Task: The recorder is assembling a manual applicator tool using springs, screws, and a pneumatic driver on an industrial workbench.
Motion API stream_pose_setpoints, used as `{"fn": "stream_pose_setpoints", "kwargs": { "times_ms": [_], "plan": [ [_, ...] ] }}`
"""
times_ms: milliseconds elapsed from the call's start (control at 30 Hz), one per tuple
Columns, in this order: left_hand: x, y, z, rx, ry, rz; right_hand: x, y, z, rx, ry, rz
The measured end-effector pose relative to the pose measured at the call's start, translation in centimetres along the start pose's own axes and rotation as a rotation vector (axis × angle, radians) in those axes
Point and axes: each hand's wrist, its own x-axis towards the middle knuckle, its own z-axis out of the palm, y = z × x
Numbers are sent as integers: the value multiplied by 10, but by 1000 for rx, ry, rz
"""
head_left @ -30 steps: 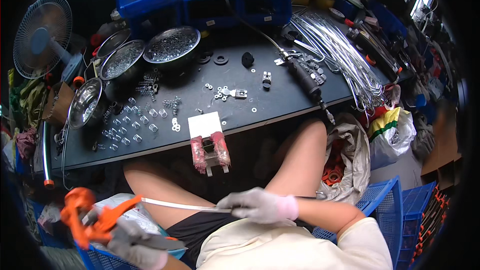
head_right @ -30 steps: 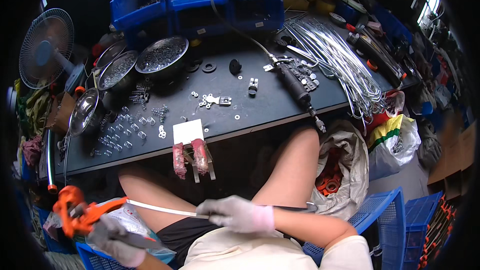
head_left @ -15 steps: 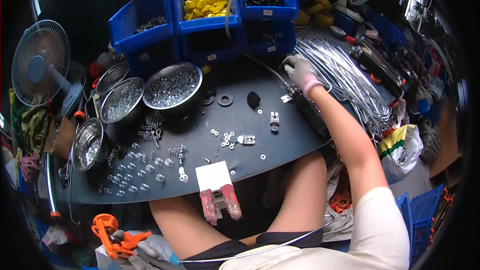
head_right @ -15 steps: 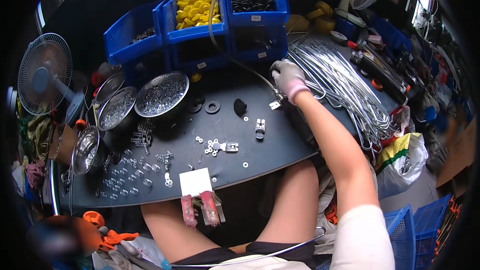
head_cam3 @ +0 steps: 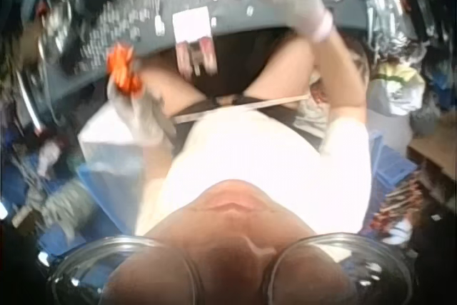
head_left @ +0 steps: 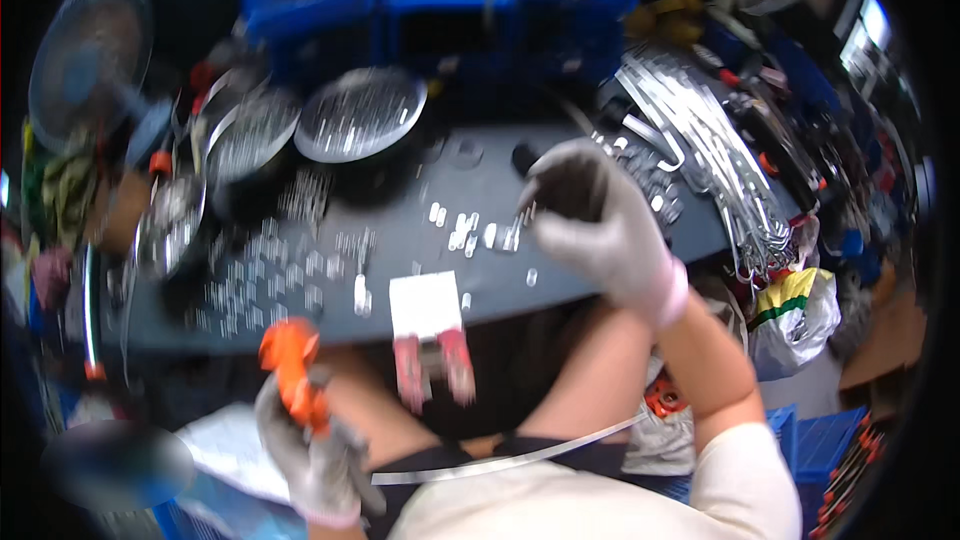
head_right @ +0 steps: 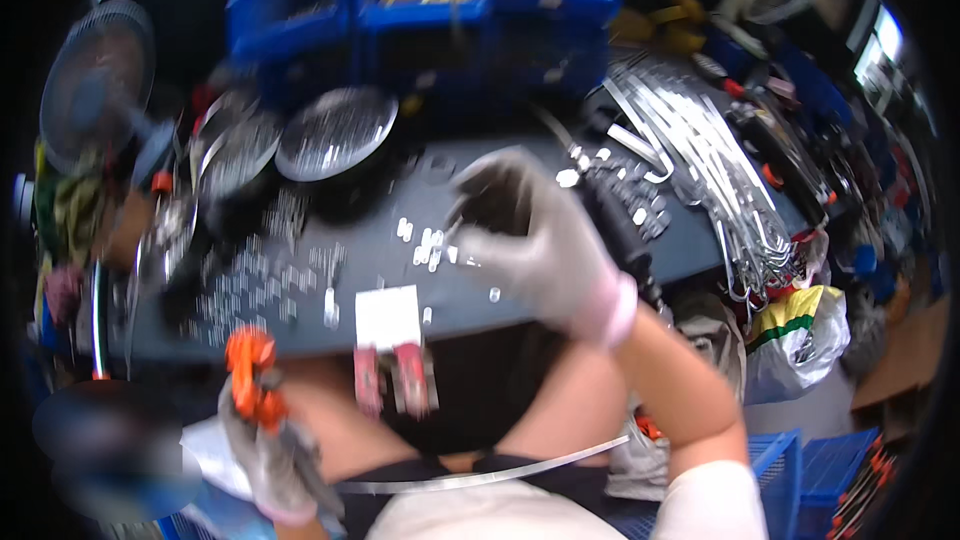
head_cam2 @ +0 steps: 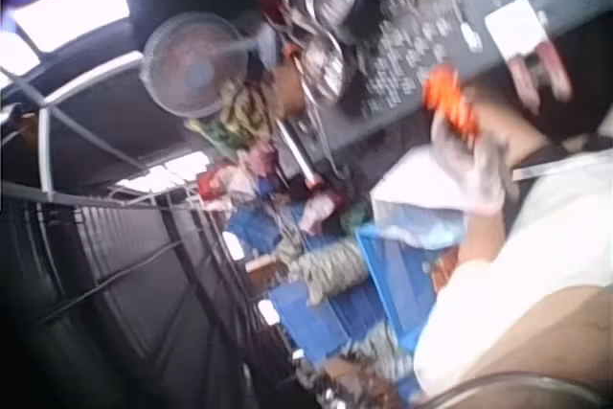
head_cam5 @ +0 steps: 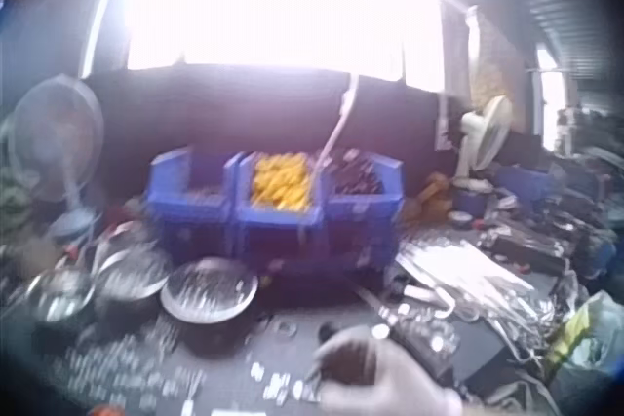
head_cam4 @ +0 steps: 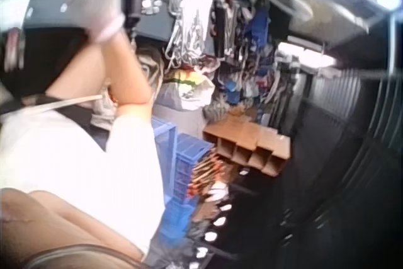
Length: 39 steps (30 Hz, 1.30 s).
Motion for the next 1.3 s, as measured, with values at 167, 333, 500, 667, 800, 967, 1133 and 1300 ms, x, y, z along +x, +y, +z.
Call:
{"fn": "stream_pose_setpoints", "kwargs": {
  "times_ms": [167, 333, 500, 667, 800, 967, 1133, 1300],
  "plan": [
    [-23, 12, 34, -168, -487, -114, -125, -18, 77, -283, -18, -250],
    [-42, 20, 24, 7, -599, -45, -150, 0, 96, 261, 139, 42],
    [-50, 15, 19, 103, -599, 147, -163, -2, 103, 335, 179, 154],
    [-52, 13, 14, 186, -626, 244, -167, -5, 97, 226, 138, 259],
    [-48, 12, 11, 132, -661, 239, -168, -7, 101, 323, 122, 301],
    [-47, 11, 3, 166, -656, 182, -171, -3, 107, 268, 114, 298],
    [-42, 8, 0, 197, -627, 152, -165, -8, 110, 118, 61, 365],
    [-39, 1, -6, 148, -609, -108, -156, -6, 111, 54, -20, 502]
  ]
}}
